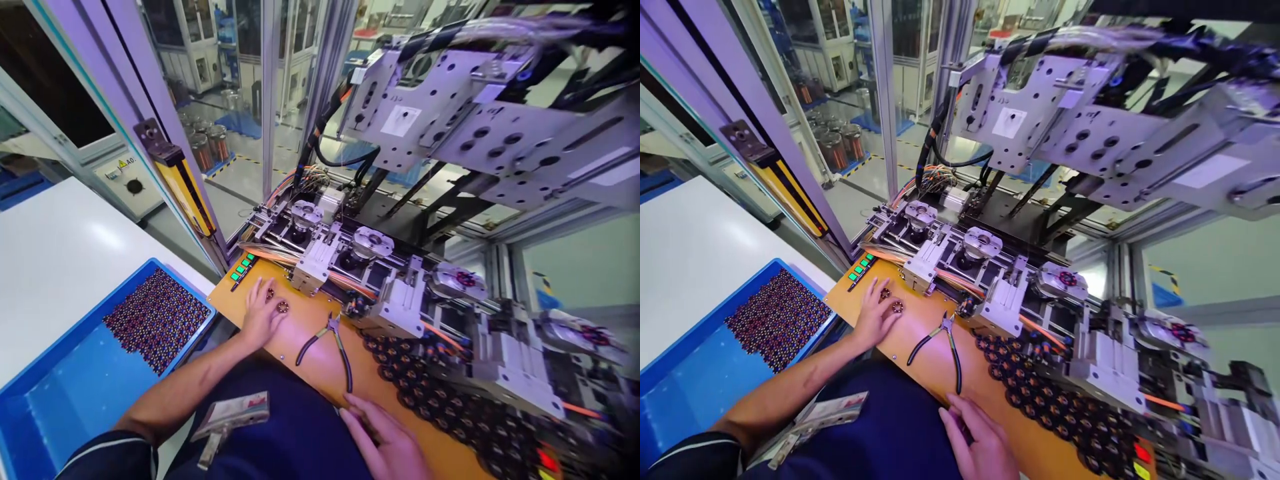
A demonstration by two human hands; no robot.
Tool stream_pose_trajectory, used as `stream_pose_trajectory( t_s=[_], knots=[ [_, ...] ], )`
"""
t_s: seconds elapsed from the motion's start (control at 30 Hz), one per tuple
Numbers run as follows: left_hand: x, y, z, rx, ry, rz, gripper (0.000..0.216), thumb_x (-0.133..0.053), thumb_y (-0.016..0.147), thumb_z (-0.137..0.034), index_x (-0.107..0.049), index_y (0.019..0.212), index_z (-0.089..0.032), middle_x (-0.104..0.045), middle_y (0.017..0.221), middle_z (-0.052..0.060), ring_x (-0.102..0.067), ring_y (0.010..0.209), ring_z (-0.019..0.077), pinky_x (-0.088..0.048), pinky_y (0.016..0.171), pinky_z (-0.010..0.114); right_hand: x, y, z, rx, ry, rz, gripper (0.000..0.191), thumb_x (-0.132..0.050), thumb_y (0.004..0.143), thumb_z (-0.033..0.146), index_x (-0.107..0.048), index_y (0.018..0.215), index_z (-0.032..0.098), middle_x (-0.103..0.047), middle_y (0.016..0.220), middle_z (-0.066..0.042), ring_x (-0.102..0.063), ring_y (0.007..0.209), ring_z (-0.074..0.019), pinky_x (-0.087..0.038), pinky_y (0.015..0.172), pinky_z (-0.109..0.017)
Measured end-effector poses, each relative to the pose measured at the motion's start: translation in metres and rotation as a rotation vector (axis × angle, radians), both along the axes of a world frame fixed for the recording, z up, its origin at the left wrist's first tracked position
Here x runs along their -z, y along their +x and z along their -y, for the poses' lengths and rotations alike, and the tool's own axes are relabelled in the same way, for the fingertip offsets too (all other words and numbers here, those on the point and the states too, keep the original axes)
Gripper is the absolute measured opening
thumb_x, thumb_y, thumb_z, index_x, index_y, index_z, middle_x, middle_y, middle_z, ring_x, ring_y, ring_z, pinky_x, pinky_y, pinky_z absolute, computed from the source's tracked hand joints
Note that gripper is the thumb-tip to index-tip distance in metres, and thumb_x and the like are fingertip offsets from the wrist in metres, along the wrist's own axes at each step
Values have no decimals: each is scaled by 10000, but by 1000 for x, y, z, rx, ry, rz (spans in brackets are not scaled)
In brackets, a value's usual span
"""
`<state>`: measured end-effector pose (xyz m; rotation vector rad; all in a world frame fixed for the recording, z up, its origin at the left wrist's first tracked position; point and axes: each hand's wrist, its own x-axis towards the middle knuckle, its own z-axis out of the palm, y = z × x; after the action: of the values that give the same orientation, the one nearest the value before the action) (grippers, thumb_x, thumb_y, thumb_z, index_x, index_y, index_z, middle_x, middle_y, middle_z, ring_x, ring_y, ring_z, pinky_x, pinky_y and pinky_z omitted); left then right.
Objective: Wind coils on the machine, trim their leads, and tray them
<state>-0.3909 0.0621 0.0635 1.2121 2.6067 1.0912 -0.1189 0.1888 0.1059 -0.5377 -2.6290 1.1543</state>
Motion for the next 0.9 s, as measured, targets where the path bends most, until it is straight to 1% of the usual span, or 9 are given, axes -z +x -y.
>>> stream_pose_trajectory(
  t_s=[0.1, 0.17, 0.27, 0.33, 0.47, 0.57, 0.67, 0.73, 0.9],
  knots=[
    [3, 0, 3, -43, -13, -88, 290, -651, 846, -243, -637, 1130, -190, -461, 1448, 173, -287, 1424, 402, -319, 1088, 652, -3, 1, 2, -2, 63, -55, 192, -549, 951, 306, -678, 1040, 195, -735, 845, -32, -716, 716, -151, -588, 690, -183],
    [-8, 3, 14, -34, 10, -150, 343, -628, 866, -250, -574, 1197, -179, -463, 1427, 190, -312, 1409, 393, -340, 1080, 650, -6, 9, -1, 35, 119, -83, 197, -516, 967, 299, -672, 1017, 189, -735, 827, -32, -718, 705, -149, -590, 668, -180],
    [-44, -2, 25, 50, 80, -250, 426, -626, 869, -212, -494, 1274, -194, -500, 1377, 186, -402, 1350, 366, -364, 1059, 654, -23, 25, -20, 113, 294, -124, 254, -470, 993, 326, -685, 992, 190, -747, 833, -40, -729, 723, -161, -601, 674, -193],
    [-81, -13, 11, 192, 153, -409, 472, -669, 837, -179, -499, 1278, -181, -589, 1262, 162, -493, 1269, 333, -426, 1037, 582, -48, 39, -46, 177, 484, -151, 279, -466, 998, 351, -697, 1014, 197, -757, 876, -46, -736, 757, -179, -612, 705, -225],
    [-161, -23, -79, 618, 246, -595, 340, -705, 819, -188, -590, 1139, -162, -669, 1123, 112, -552, 1195, 275, -470, 1029, 465, -107, 61, -125, 248, 777, -116, 289, -482, 988, 334, -687, 1093, 161, -748, 941, -80, -726, 772, -210, -619, 764, -330],
    [-194, -15, -170, 815, -16, -548, 309, -631, 880, -319, -627, 1109, -112, -620, 1238, 180, -454, 1305, 334, -399, 1083, 544, -137, 62, -192, 288, 784, 88, 289, -513, 933, 337, -710, 1040, 155, -726, 980, -118, -703, 843, -269, -600, 799, -429],
    [-196, 0, -244, 930, -150, -535, 376, -708, 815, -318, -640, 1139, -140, -580, 1323, 169, -400, 1361, 348, -403, 1087, 524, -147, 51, -247, 311, 743, 199, 282, -634, 824, 300, -715, 1040, 139, -689, 1093, -153, -641, 1053, -351, -524, 952, -516],
    [-187, 10, -276, 977, -209, -531, 391, -751, 773, -314, -655, 1120, -162, -578, 1336, 156, -397, 1367, 354, -427, 1066, 515, -146, 44, -271, 311, 710, 256, 303, -699, 756, 256, -716, 1036, 142, -670, 1137, -152, -624, 1090, -352, -510, 980, -497],
    [-168, 26, -305, 1036, -286, -517, 312, -749, 772, -303, -682, 1039, -157, -577, 1324, 165, -403, 1358, 366, -418, 1060, 520, -134, 38, -291, 290, 610, 401, 365, -771, 713, 230, -684, 1059, 150, -566, 1319, -150, -566, 1190, -308, -471, 1024, -456]
  ],
)
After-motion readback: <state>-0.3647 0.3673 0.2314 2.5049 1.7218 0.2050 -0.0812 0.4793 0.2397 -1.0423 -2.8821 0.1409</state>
